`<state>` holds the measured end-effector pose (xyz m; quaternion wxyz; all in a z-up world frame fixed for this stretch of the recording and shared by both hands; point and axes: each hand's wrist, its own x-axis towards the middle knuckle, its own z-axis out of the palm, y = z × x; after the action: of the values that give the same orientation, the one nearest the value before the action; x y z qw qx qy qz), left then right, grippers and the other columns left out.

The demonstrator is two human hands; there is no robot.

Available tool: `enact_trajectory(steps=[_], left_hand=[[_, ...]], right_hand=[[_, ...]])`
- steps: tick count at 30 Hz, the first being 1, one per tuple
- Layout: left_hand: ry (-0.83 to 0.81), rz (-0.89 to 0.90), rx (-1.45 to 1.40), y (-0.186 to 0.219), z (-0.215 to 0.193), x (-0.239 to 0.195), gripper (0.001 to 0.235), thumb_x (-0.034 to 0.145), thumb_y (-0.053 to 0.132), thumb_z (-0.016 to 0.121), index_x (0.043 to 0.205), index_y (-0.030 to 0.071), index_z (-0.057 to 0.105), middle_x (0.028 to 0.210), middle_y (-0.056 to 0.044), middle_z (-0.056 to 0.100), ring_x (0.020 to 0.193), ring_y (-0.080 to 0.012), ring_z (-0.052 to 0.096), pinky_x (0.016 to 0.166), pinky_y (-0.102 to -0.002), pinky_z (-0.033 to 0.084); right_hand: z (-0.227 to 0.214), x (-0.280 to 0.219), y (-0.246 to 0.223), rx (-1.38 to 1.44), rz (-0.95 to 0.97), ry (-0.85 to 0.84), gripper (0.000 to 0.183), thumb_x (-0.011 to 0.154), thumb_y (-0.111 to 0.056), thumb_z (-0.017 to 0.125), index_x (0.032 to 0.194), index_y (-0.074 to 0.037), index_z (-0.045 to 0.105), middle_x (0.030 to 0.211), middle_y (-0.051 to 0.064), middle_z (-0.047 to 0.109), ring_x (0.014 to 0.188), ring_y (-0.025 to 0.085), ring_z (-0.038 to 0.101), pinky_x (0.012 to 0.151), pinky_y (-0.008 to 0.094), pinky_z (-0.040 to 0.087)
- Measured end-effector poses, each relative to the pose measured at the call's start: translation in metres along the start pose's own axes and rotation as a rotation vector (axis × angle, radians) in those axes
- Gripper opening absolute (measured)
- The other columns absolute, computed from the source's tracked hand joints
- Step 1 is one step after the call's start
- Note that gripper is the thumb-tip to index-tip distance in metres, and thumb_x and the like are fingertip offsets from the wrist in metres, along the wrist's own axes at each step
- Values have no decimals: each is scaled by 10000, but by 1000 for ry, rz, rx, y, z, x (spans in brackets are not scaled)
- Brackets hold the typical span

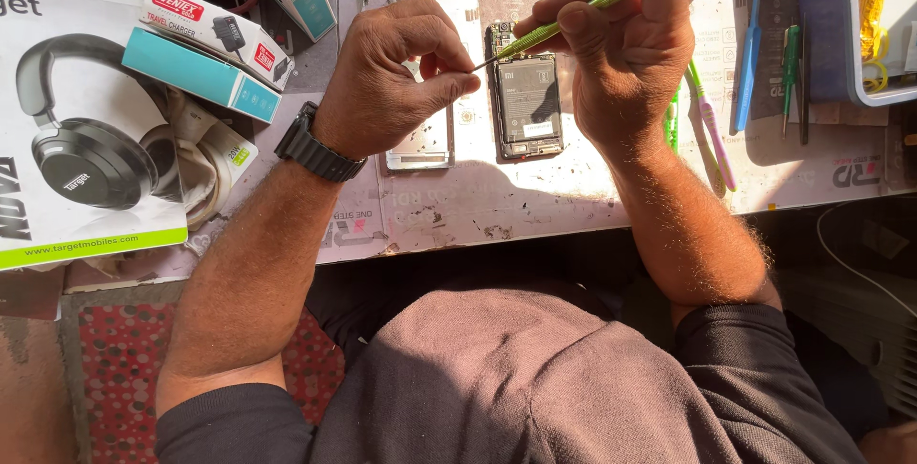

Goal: The person cleans a small circuit board with a toothbrush, then uses a screwdriver to remove and reinsert screws on a disassembled mobile phone. The person handles the phone's internal components and tools on a cluttered workbench.

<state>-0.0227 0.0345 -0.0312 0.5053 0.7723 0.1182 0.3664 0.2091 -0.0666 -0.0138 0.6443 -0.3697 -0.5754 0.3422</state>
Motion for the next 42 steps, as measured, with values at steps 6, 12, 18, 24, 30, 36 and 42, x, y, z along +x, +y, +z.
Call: enact_trajectory(steps=[6, 12, 18, 24, 30, 36, 42], left_hand=[[19, -13, 67, 2, 2, 0, 151, 939, 22, 856, 896, 87, 727, 896, -11, 676, 793, -85, 619, 687, -243, 538], [34, -3, 163, 1, 2, 0, 166, 921, 19, 865, 874, 89, 721, 864, -12, 664, 760, -89, 601, 656, -252, 507], [48, 27, 178, 0, 2, 0, 189, 927, 28, 877, 870, 98, 710, 863, -6, 667, 773, -89, 605, 664, -256, 515], [40, 25, 181, 0, 2, -1, 189, 921, 35, 882, 870, 98, 712, 858, -6, 669, 770, -89, 603, 657, -255, 511], [65, 33, 232, 1, 5, -1, 195, 920, 44, 887, 864, 109, 712, 851, 3, 669, 764, -91, 599, 654, -266, 496], [79, 56, 360, 3, 8, -3, 220, 899, 73, 908, 852, 123, 699, 824, 11, 648, 734, -117, 569, 729, -324, 451], [14, 86, 589, 5, 10, -4, 317, 825, 210, 947, 1007, 101, 712, 962, -21, 664, 886, -183, 606, 867, -416, 406]], right_hand=[[4, 0, -2, -144, -93, -65, 407, 1173, -112, 615, 1509, -133, 387, 1079, 193, 718, 996, 276, 766, 895, 396, 665], [8, 1, -10, -343, -251, -119, 426, 1151, -112, 573, 1506, -163, 343, 1085, 185, 734, 969, 258, 772, 852, 346, 674], [10, 3, -15, -347, -267, -130, 428, 1166, -110, 564, 1520, -163, 329, 1079, 185, 736, 982, 255, 779, 855, 342, 683], [10, 1, -13, -349, -246, -124, 441, 1160, -107, 572, 1521, -164, 325, 1054, 184, 736, 981, 248, 776, 851, 332, 674], [9, 0, -12, -372, -238, -112, 438, 1172, -96, 575, 1521, -152, 317, 1055, 189, 733, 998, 246, 774, 887, 349, 683], [11, -1, -17, -407, -237, -118, 441, 1169, -74, 587, 1515, -134, 321, 1075, 189, 730, 1005, 238, 766, 890, 335, 664], [-3, -10, -30, -452, -225, -194, 428, 1169, -69, 593, 1508, -122, 337, 1074, 178, 730, 990, 212, 756, 852, 300, 655]])
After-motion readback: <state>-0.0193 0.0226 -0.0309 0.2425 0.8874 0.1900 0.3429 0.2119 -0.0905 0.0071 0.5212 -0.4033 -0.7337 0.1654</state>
